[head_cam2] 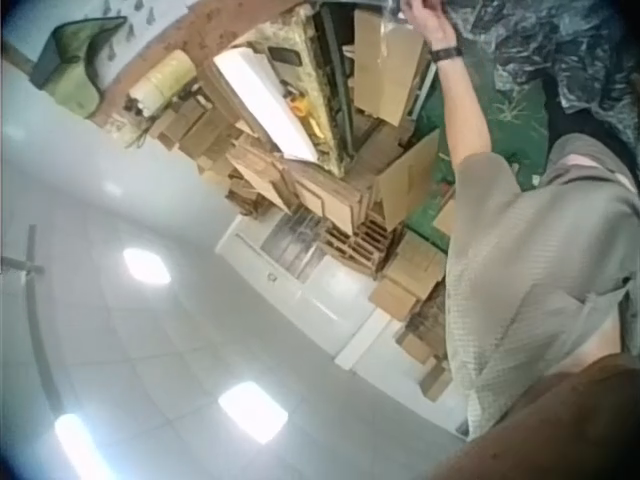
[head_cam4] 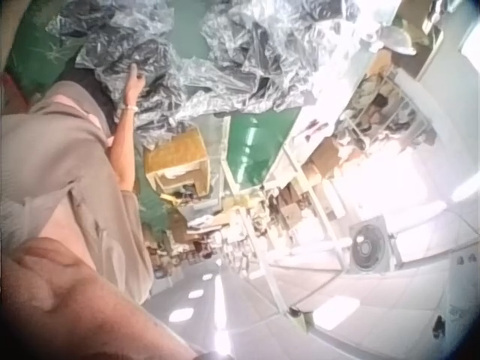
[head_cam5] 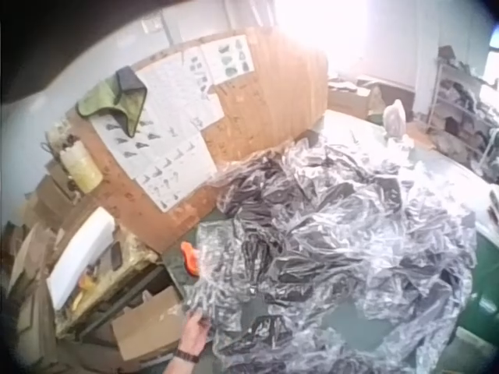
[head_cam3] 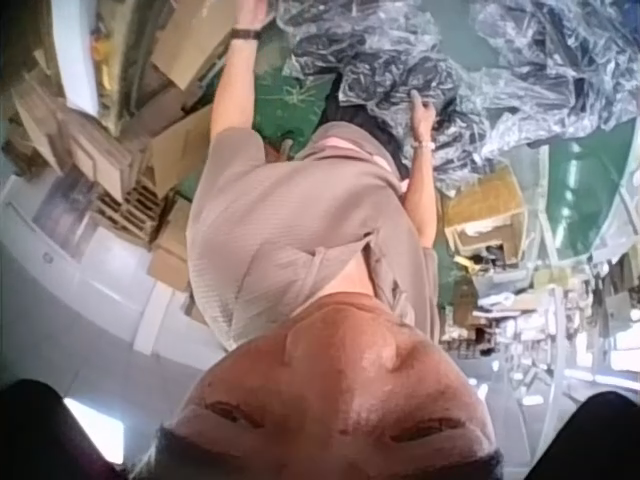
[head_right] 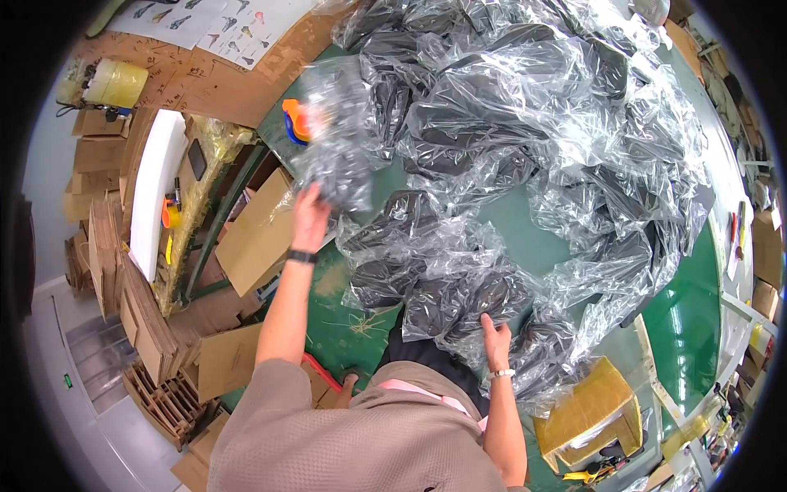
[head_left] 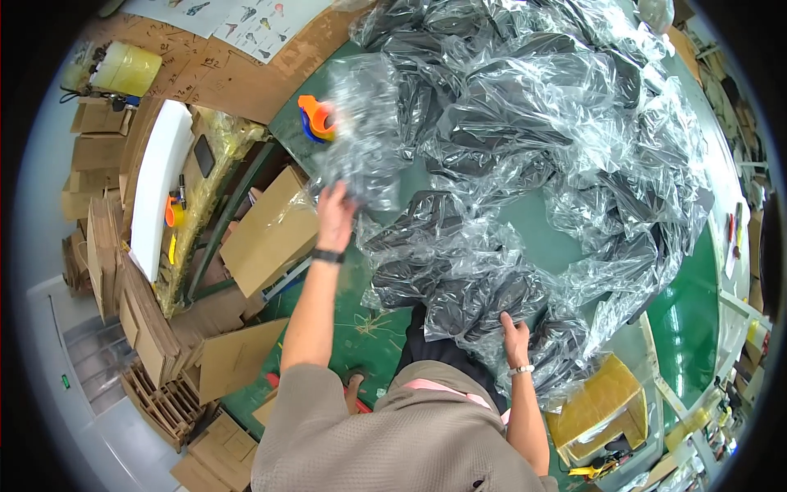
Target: Sorting and packing individually wrapped bicycle seats into cardboard boxes at a manufacturing facility.
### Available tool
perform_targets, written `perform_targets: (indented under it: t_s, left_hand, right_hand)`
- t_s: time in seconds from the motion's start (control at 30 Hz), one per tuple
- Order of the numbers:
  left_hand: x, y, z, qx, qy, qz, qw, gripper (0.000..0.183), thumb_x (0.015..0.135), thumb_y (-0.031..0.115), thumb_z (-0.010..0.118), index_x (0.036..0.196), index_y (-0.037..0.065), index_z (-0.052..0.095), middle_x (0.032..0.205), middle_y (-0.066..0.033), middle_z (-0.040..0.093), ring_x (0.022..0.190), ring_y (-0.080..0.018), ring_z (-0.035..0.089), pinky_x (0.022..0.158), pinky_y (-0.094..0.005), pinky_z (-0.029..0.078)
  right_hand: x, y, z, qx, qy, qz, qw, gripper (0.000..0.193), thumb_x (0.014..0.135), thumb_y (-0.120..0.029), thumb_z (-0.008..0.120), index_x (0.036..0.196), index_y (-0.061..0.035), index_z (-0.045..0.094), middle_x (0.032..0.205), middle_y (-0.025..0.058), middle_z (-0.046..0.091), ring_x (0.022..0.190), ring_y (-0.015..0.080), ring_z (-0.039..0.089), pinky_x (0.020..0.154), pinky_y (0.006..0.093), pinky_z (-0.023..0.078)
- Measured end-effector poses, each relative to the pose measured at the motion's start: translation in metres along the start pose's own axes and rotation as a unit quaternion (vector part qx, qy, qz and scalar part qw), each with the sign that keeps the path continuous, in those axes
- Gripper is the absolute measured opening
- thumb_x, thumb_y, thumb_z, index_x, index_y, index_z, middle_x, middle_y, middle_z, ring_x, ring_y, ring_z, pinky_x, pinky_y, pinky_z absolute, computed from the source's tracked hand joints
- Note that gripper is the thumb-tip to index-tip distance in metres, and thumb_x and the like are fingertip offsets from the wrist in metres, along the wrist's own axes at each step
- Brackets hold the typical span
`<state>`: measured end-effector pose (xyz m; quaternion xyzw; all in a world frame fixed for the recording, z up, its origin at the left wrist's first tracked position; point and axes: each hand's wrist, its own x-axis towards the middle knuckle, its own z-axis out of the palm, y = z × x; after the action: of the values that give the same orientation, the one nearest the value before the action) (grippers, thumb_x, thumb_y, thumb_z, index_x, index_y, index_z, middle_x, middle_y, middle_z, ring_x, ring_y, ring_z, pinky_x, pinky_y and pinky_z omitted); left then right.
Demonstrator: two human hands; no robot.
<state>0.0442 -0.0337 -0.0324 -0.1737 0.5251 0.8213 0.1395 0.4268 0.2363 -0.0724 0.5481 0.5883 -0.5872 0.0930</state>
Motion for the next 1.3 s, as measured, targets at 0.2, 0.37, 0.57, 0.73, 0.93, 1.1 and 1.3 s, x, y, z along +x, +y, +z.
perform_targets:
  t_s: [0.2,0.37,0.57,0.73,0.93,1.1,1.3]
  left_hand:
    - [-0.011,0.006,-0.14,-0.069,0.108,-0.017,0.992,0.018,0.095,0.02,0.057,0.109,0.008,0.058,0.101,-0.002,0.065,0.089,-0.0154,0.063,0.078,-0.0325,0.052]
    - [0.0,-0.017,-0.153,-0.061,0.114,-0.027,0.991,0.018,0.095,0.02,0.057,0.11,0.01,0.058,0.101,-0.0016,0.065,0.089,-0.015,0.063,0.076,-0.0307,0.052]
    - [0.031,-0.011,-0.159,0.009,0.111,-0.112,0.987,0.031,0.095,0.027,0.057,0.119,0.009,0.053,0.113,-0.0053,0.063,0.102,-0.0204,0.06,0.088,-0.0412,0.048]
    - [0.031,-0.013,-0.138,-0.023,0.104,-0.196,0.975,0.047,0.092,0.041,0.059,0.126,0.01,0.05,0.12,-0.0081,0.06,0.11,-0.0247,0.057,0.097,-0.0511,0.042]
    - [0.055,-0.002,-0.143,0.122,0.03,-0.205,0.971,0.051,0.093,0.038,0.059,0.134,0.012,0.044,0.124,-0.0071,0.058,0.109,-0.0224,0.056,0.096,-0.0488,0.042]
    - [0.082,0.025,-0.106,0.242,-0.016,-0.162,0.957,0.051,0.092,0.037,0.06,0.133,0.012,0.043,0.124,-0.0048,0.056,0.11,-0.0211,0.055,0.093,-0.0463,0.042]
    - [0.146,0.022,-0.094,0.25,0.135,-0.145,0.948,0.052,0.088,0.04,0.062,0.127,0.009,0.05,0.123,-0.0075,0.057,0.105,-0.0234,0.057,0.086,-0.0472,0.046]
  right_hand:
    - [0.008,0.005,0.004,-0.022,-0.021,0.017,0.999,0.039,0.084,-0.038,0.069,0.086,0.0002,0.061,0.075,0.0013,0.058,0.065,0.0102,0.047,0.059,0.0276,0.039]
    - [0.009,0.001,0.001,-0.043,-0.018,0.032,0.998,0.039,0.085,-0.036,0.068,0.089,0.0017,0.062,0.077,0.0012,0.058,0.066,0.0099,0.047,0.06,0.0273,0.039]
    - [0.007,-0.001,0.005,-0.027,-0.002,0.014,1.0,0.042,0.084,-0.038,0.068,0.089,0.0035,0.062,0.077,0.0034,0.06,0.067,0.0113,0.049,0.062,0.0286,0.041]
    - [-0.001,-0.021,0.005,-0.068,-0.001,0.049,0.996,0.049,0.082,-0.039,0.069,0.089,0.0082,0.062,0.079,0.0077,0.062,0.072,0.0137,0.052,0.066,0.0307,0.044]
    - [0.006,-0.008,0.007,-0.073,0.009,0.042,0.996,0.051,0.081,-0.04,0.069,0.09,0.0091,0.061,0.08,0.0086,0.063,0.074,0.0148,0.053,0.069,0.0314,0.044]
    - [0.009,0.001,0.008,-0.061,0.019,0.003,0.998,0.051,0.081,-0.046,0.068,0.076,0.0034,0.058,0.068,0.0058,0.056,0.062,0.0146,0.05,0.059,0.03,0.041]
    - [0.004,-0.006,0.01,-0.052,0.023,0.006,0.998,0.05,0.08,-0.044,0.068,0.078,0.0047,0.059,0.069,0.0061,0.057,0.064,0.0141,0.05,0.059,0.0301,0.041]
